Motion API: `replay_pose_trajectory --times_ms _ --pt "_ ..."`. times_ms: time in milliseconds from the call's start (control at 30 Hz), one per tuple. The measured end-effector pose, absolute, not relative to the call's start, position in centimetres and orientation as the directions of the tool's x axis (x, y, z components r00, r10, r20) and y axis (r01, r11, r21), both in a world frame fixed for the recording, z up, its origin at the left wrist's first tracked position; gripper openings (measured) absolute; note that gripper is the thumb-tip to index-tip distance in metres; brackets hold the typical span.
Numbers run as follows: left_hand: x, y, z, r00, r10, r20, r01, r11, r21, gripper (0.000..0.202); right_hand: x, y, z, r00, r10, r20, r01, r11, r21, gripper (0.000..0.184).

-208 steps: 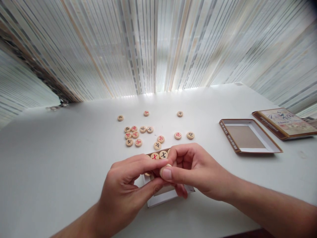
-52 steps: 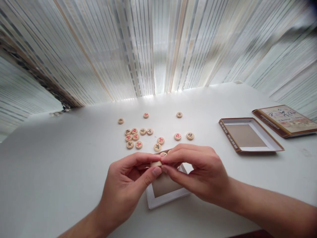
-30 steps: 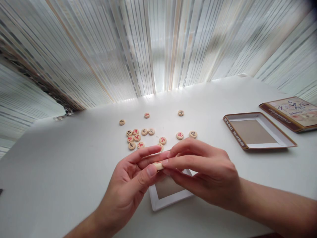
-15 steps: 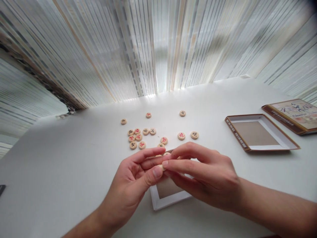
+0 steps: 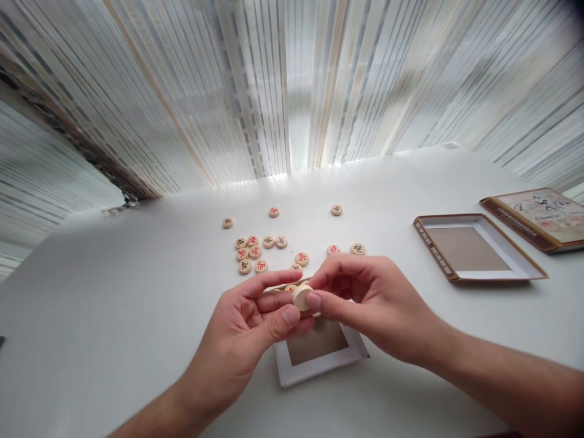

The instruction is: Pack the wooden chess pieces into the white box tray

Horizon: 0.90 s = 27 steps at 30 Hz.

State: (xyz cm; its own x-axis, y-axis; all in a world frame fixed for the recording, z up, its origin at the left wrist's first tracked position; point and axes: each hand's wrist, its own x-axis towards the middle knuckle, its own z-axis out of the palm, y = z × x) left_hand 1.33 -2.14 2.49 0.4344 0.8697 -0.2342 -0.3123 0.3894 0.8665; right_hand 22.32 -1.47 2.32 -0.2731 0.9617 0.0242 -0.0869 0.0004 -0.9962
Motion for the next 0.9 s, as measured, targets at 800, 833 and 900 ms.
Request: replay_pose_trajectory --times_ms 800,833,900 --pt "1.48 -2.2 2.95 0.387 0.899 -0.205 -0.255 0.318 0.913 0.023 22.26 -0.97 2.67 -0.317 0.921 -0.224 -0.203 -0.297 -0.933 0.034" --pt "1.46 -2.22 2.92 0.386 0.9 -0.202 -0.253 0.314 0.915 0.023 22.26 -0.96 2.69 -0.318 0.921 -0.226 -0.205 -0.3 -0.932 0.034" --pt "1.45 -2.24 2.91 0.385 0.902 -0.195 -0.251 0.306 0.918 0.023 22.25 -0.94 2.71 -0.32 0.918 -0.236 -0.206 -0.31 -0.928 0.034"
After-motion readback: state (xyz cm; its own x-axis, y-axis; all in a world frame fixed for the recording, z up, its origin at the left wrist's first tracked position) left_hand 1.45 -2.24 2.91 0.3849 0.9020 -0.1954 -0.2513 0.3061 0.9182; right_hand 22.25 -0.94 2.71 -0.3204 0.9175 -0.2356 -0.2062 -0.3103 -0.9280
